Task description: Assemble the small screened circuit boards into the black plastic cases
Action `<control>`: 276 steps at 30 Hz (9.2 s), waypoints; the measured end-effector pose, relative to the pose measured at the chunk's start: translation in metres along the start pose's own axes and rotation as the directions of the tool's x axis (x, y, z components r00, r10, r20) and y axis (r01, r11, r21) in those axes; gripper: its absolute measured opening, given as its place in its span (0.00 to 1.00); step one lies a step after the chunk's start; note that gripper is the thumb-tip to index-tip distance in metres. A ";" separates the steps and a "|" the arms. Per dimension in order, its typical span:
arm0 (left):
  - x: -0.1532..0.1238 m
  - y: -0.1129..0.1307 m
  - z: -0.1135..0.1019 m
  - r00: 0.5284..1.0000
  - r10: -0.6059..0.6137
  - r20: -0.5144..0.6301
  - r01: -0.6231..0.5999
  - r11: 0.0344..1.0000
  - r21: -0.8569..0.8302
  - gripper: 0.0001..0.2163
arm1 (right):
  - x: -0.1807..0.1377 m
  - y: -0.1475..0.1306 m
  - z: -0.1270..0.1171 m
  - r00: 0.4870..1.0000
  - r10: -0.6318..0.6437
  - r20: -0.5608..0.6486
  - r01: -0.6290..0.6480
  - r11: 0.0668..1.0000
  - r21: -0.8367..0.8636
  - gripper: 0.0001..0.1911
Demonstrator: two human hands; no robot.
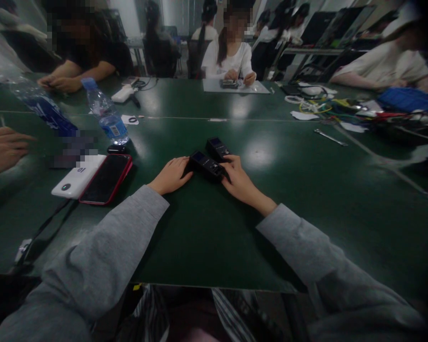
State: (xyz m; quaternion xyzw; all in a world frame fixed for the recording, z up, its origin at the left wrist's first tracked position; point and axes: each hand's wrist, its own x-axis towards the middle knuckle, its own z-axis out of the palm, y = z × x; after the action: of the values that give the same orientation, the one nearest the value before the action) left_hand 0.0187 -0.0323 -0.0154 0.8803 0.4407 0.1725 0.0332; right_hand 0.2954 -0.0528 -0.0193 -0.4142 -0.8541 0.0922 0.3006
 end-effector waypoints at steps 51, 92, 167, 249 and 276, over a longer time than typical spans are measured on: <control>0.000 0.001 -0.002 1.000 -0.003 0.014 0.003 1.000 0.020 0.24 | 0.000 -0.002 -0.002 1.000 -0.004 0.003 0.004 1.000 0.007 0.19; 0.000 -0.001 0.000 1.000 -0.003 0.010 0.002 1.000 0.016 0.24 | 0.000 -0.003 -0.002 1.000 0.014 0.014 -0.013 1.000 -0.009 0.21; 0.000 -0.002 0.001 1.000 -0.007 0.018 0.007 1.000 0.025 0.25 | -0.001 0.000 0.000 1.000 -0.010 0.006 0.010 1.000 -0.009 0.19; 0.001 0.001 -0.001 1.000 -0.008 0.022 0.007 1.000 0.010 0.24 | -0.001 0.000 0.000 1.000 0.006 0.010 -0.006 1.000 -0.013 0.21; 0.000 0.000 0.000 1.000 0.004 0.012 -0.004 1.000 0.014 0.24 | -0.001 0.000 0.000 1.000 -0.009 0.006 0.009 1.000 -0.025 0.22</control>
State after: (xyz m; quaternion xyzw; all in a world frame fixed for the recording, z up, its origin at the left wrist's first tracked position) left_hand 0.0193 -0.0323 -0.0151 0.8823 0.4400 0.1644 0.0292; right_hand 0.2954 -0.0537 -0.0200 -0.4140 -0.8580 0.0813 0.2930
